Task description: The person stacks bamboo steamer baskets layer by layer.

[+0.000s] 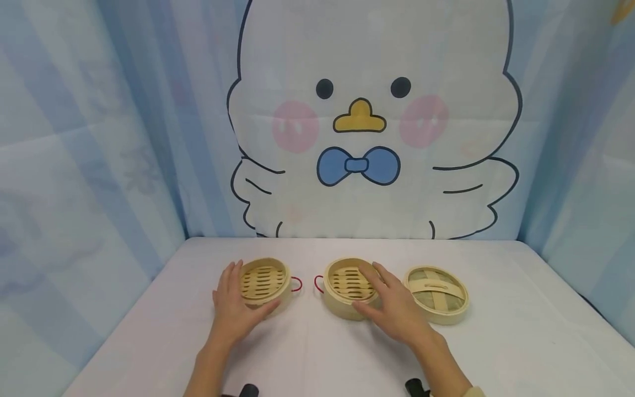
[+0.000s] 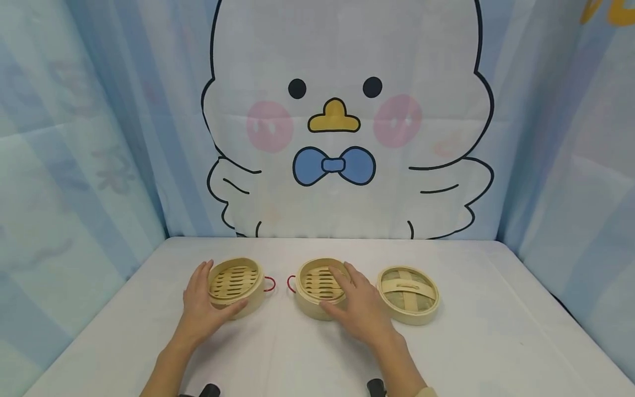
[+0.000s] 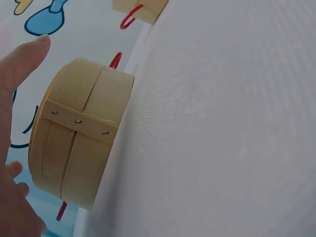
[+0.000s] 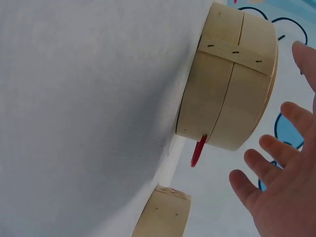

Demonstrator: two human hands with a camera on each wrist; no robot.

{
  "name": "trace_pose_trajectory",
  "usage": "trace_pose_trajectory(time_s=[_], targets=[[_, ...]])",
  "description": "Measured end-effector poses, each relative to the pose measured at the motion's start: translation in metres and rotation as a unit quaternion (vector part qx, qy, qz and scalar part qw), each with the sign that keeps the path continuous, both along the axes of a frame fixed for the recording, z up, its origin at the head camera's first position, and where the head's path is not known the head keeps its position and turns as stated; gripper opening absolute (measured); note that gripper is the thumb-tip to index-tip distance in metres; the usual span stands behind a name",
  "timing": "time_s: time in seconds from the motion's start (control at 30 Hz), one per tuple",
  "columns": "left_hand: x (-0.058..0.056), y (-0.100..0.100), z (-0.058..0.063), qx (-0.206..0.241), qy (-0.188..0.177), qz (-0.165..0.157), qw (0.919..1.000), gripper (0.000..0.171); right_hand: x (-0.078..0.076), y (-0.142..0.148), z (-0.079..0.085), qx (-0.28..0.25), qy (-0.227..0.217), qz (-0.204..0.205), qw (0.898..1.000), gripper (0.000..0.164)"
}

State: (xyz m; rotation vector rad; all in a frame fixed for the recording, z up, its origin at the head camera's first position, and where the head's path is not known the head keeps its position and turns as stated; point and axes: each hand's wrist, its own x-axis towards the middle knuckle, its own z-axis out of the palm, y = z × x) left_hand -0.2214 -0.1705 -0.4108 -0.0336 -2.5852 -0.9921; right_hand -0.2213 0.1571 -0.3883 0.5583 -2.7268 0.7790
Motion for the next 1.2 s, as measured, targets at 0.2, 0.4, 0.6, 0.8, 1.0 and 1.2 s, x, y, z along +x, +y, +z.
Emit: trace_pose_trajectory(time_s=[0.2,0.4,0.6,0.8,1.0,1.2], targets=[[-0.002,-0.003,-0.005,0.023,-0.024,-0.003,0.9994,0.118,-0.001,-0.001,-0.002,0.031,-0.016,-0.005,0.999,0.071],[-0.004,-0.009,-0.01,0.052,-0.038,-0.015,0.9978,0.121,-0.002,-0.004,-0.003,0.046,-0.011,-0.006,0.999,0.069],[-0.005,-0.011,-0.014,0.077,-0.048,-0.015,0.9957,0.122,0.0,-0.005,-0.003,0.053,0.001,0.005,0.999,0.06],[-0.003,-0.012,-0.014,0.094,-0.062,-0.014,0.9936,0.121,0.002,-0.005,-0.002,0.054,0.012,0.015,0.998,0.05],[-0.003,-0.011,-0.015,0.116,-0.06,-0.017,0.9913,0.121,0.001,-0.003,-0.003,0.063,0.03,0.022,0.997,0.04],[-0.004,-0.012,-0.016,0.132,-0.058,-0.02,0.9893,0.12,0.0,-0.003,-0.002,0.072,0.041,0.031,0.996,0.036]])
